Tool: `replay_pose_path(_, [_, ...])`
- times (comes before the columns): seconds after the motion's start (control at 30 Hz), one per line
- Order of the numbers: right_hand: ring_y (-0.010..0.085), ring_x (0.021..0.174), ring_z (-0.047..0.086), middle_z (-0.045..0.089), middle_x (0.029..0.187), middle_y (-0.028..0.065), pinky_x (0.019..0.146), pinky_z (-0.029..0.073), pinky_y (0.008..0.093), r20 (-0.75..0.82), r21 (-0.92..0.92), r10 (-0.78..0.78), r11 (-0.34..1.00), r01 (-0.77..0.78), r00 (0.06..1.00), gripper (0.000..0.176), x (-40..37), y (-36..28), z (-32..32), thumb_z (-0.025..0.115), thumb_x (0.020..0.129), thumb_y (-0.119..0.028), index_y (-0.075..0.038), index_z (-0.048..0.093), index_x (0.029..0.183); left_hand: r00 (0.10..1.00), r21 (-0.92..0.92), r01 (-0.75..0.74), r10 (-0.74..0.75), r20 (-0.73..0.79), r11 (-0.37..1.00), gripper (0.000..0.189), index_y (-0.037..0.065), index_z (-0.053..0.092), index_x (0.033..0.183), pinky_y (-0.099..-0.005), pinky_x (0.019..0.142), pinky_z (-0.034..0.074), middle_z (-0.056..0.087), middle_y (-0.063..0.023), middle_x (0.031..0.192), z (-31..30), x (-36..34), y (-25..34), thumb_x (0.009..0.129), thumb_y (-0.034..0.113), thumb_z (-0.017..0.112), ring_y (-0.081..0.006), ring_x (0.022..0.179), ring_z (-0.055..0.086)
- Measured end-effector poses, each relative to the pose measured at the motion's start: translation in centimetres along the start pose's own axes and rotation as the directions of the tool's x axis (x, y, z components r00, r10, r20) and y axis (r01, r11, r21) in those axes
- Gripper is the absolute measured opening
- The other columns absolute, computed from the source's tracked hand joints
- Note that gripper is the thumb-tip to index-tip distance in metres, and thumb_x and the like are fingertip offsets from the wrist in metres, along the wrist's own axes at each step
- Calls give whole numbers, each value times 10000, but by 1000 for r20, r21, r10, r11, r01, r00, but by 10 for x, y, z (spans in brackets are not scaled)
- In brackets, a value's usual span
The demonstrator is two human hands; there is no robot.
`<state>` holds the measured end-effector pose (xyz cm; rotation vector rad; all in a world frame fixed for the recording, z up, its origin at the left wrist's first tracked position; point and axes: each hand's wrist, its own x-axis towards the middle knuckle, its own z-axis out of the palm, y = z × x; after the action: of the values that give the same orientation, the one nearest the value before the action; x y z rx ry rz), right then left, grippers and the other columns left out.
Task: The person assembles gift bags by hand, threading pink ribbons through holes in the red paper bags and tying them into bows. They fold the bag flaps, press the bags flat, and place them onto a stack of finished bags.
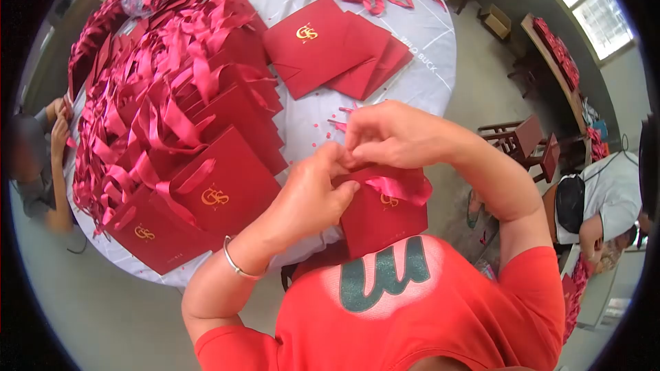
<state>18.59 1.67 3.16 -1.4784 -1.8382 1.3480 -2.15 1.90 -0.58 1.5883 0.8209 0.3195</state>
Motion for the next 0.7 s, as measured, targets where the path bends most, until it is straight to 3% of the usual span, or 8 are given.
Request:
replay_pose_path(0.07, [104, 758, 631, 690, 838, 47, 653, 499, 275, 272, -95, 57, 995, -32, 961, 152, 8, -3, -3, 608, 859, -66, 5, 650, 987, 969, 62, -193, 201, -145, 979, 207, -23, 496, 977, -273, 433, 428, 621, -76, 691, 5, -1, -5, 844, -12, 655, -92, 491, 562])
replay_pose_path(0.13, [109, 704, 615, 679, 826, 48, 609, 490, 274, 309, -85, -3, 996, 30, 951, 191, 18, 6, -5, 598, 816, -36, 2, 651, 995, 987, 96, -121, 130, -94, 988, 267, 0, 451, 974, -271, 408, 410, 594, -67, 644, 5, -4, 5, 824, -25, 671, -93, 466, 564])
replay_pose_path(0.23, [112, 602, 557, 622, 732, 33, 534, 443, 271, 562, -58, 209, 975, -213, 800, 223, 27, -1, -10, 626, 765, -54, -23, 663, 982, 965, 173, -222, 241, -100, 960, 265, 7, 450, 937, -266, 402, 409, 584, -50, 623, 10, -6, 2, 812, -29, 681, -93, 454, 569])
replay_pose_path(0.33, [111, 600, 556, 605, 705, 30, 513, 429, 274, 569, -112, 267, 962, -247, 778, 230, 29, 0, -5, 647, 750, -84, -25, 661, 972, 978, 153, -168, 184, -98, 974, 265, 14, 457, 933, -245, 409, 410, 586, -27, 638, 11, -8, 2, 806, -34, 685, -77, 475, 579])
replay_pose_path(0.5, [121, 622, 571, 614, 705, 35, 526, 440, 283, 528, -1, 281, 944, -330, 801, 230, 21, 5, 2, 664, 717, -59, -7, 644, 941, 987, 110, -134, 142, -74, 985, 263, 13, 470, 933, -219, 428, 402, 605, -19, 671, 12, -8, 7, 801, -37, 691, -49, 487, 552])
replay_pose_path(0.57, [150, 672, 602, 644, 741, 55, 567, 470, 294, 354, -28, 238, 969, -244, 904, 250, 15, 8, 8, 674, 720, -37, 14, 630, 961, 986, 99, -148, 154, -64, 984, 258, 14, 476, 932, -208, 436, 398, 616, -18, 685, 12, -7, 4, 800, -38, 692, -40, 491, 540])
replay_pose_path(0.67, [170, 714, 620, 662, 764, 66, 605, 489, 302, 284, -18, 198, 979, -202, 938, 275, 12, 16, 12, 687, 730, -29, 25, 612, 989, 990, 114, -124, 131, -54, 986, 262, 6, 516, 958, -205, 458, 398, 635, -11, 718, 13, -7, 2, 782, -32, 707, -13, 515, 521])
replay_pose_path(0.7, [170, 714, 620, 662, 764, 66, 605, 489, 302, 282, -13, 196, 980, -200, 939, 275, 12, 16, 11, 687, 730, -29, 25, 612, 989, 976, 210, -187, 206, -71, 960, 281, 13, 540, 975, -213, 466, 398, 640, -16, 729, 16, -8, 3, 763, -26, 722, -13, 515, 519])
